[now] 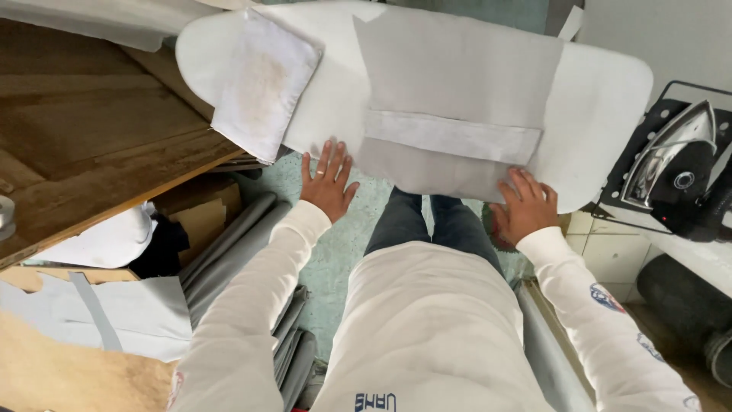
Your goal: Sorting and ironing fabric pieces on an ironing board in a garment factory.
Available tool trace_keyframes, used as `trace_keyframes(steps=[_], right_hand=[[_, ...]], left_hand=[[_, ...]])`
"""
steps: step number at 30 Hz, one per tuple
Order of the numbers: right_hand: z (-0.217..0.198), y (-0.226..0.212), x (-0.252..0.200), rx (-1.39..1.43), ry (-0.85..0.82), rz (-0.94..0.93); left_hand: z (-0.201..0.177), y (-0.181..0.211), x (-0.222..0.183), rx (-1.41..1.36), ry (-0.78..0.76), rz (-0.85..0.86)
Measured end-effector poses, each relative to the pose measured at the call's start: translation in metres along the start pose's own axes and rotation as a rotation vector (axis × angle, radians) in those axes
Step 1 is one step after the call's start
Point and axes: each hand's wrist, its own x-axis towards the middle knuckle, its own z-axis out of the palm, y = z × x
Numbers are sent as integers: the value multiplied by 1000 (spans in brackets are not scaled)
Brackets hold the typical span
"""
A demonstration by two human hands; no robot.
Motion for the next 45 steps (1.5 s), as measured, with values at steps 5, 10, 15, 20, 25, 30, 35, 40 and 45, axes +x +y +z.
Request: trace_keyframes(steps=[5, 10, 15, 20, 25, 30, 35, 40, 45], right_hand=[[-18, -16, 32, 24, 294, -94], [-32, 17, 72, 8, 321, -36], [-62, 27, 119, 26, 354, -29], [-73, 22, 175, -99, 12, 31], [-81, 10, 148, -119, 46, -48], [-59, -23, 131, -150, 114, -172], [-49, -3, 139, -45, 322, -141], [-63, -9, 149, -23, 98, -151], [-61, -2, 171, -17, 69, -218]], left_hand=[[25, 49, 34, -153, 259, 160], [28, 48, 19, -104, 103, 225], [-13, 52, 55, -69, 320, 252], [-59, 78, 152, 146, -319, 199], [-35, 47, 163, 143, 84, 394], [-45, 76, 187, 53, 531, 523], [-50, 74, 205, 189, 324, 613], [-30, 80, 226, 193, 447, 610], [-62, 81, 236, 148, 266, 455]])
